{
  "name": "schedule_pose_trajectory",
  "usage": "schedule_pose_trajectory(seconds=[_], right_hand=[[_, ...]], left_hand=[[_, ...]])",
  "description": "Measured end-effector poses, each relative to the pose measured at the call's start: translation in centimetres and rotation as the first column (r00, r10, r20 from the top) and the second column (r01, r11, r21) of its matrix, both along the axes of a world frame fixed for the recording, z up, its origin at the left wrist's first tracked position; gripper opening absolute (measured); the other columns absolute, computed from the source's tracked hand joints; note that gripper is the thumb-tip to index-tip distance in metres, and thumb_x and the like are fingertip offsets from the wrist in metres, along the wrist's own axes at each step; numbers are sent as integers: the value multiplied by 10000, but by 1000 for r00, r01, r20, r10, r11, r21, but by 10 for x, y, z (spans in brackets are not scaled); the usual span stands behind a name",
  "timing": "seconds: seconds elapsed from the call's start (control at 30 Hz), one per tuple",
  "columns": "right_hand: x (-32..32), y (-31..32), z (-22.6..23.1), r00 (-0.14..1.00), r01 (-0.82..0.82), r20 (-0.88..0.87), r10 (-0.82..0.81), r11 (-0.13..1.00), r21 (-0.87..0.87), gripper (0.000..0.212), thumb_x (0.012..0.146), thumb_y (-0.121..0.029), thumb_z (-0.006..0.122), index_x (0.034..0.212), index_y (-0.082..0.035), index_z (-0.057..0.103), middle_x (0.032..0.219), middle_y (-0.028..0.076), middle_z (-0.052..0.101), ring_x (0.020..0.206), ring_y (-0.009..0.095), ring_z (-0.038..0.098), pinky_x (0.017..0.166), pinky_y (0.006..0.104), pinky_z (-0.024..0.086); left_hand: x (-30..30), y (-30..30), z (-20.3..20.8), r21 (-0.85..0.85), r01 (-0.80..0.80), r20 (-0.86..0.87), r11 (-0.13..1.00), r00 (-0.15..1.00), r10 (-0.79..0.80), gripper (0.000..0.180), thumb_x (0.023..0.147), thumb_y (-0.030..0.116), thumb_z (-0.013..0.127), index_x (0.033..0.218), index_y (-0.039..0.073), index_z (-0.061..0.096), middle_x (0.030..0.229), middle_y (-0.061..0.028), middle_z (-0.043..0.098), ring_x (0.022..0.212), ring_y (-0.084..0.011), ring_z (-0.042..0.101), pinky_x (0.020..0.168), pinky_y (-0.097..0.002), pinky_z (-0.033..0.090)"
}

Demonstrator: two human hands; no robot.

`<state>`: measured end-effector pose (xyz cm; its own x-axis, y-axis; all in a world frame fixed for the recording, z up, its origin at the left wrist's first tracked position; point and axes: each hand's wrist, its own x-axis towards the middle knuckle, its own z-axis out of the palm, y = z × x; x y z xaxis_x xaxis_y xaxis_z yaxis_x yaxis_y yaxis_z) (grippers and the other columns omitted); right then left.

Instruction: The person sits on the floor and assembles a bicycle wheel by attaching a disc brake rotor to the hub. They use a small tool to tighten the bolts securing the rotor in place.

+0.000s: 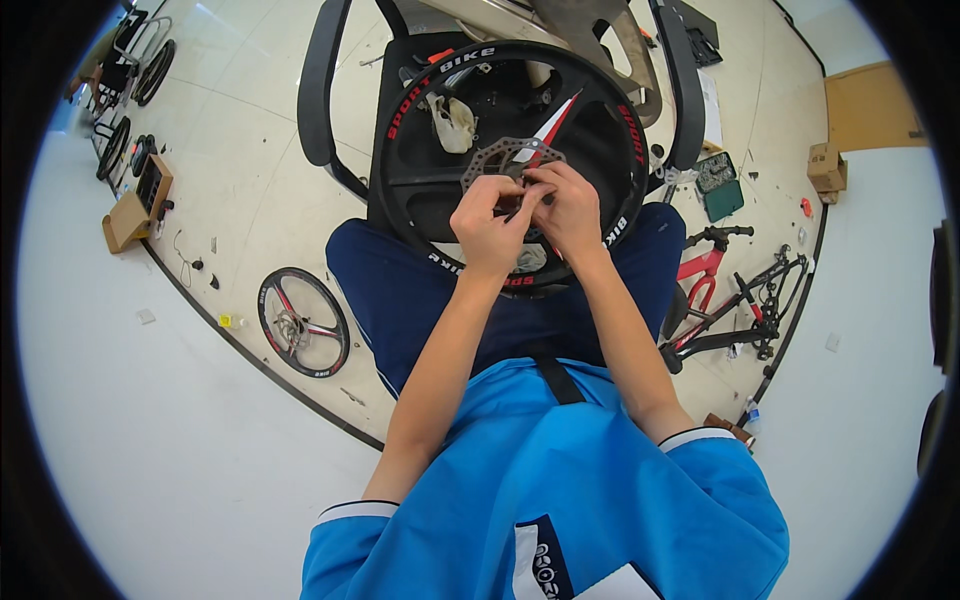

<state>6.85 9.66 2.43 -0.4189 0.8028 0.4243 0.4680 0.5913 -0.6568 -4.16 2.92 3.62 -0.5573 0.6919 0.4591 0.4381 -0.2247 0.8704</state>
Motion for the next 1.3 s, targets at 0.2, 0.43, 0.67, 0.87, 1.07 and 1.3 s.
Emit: schedule_pose_trajectory(seconds=[0.2,0.43,0.67,0.87,1.07,1.3], right_hand=[[4,6,3,997,-70,41,71,997,-30,267,725,-22,742,992,-34,744,950,107,707,861,315,698,756,382,570],[4,5,11,995,-101,-36,97,987,-125,313,707,5,753,1020,0,748,931,114,699,813,264,708,713,332,560],[6,2,9,991,-109,-92,95,981,-163,217,785,-9,744,1002,-8,737,935,112,705,770,265,701,693,339,562],[3,4,4,988,-122,-114,104,980,-155,174,823,-26,752,995,-3,746,927,118,707,744,276,693,687,348,562],[3,8,12,987,-162,-35,158,971,-174,144,865,-25,741,1005,8,742,913,107,694,719,237,676,658,320,539],[10,8,10,987,-132,-116,108,965,-227,102,876,-40,744,973,-11,734,910,86,691,762,199,682,680,289,542]], left_hand=[[-2,-1,9,12,166,99,986,981,-167,200,823,-30,785,1019,-15,754,940,-123,754,896,-188,747,745,-269,588],[-5,-5,5,-30,157,-77,987,984,-159,180,804,-52,760,975,3,739,919,-111,744,745,-194,713,680,-283,569],[-5,2,-1,14,111,-78,994,991,-109,174,784,-39,810,927,-5,717,871,-106,732,711,-181,716,667,-275,567],[-5,-2,0,-24,42,-20,999,999,-43,167,816,-26,815,954,-18,722,879,-82,742,745,-142,728,695,-251,568],[-16,-8,-1,-20,-32,304,999,952,36,162,877,-46,783,1009,-56,690,930,-81,740,790,-106,702,719,-226,561],[-21,-21,5,-44,-52,406,998,912,65,166,882,-62,771,1017,-55,675,938,-99,739,832,-115,705,761,-229,558]])
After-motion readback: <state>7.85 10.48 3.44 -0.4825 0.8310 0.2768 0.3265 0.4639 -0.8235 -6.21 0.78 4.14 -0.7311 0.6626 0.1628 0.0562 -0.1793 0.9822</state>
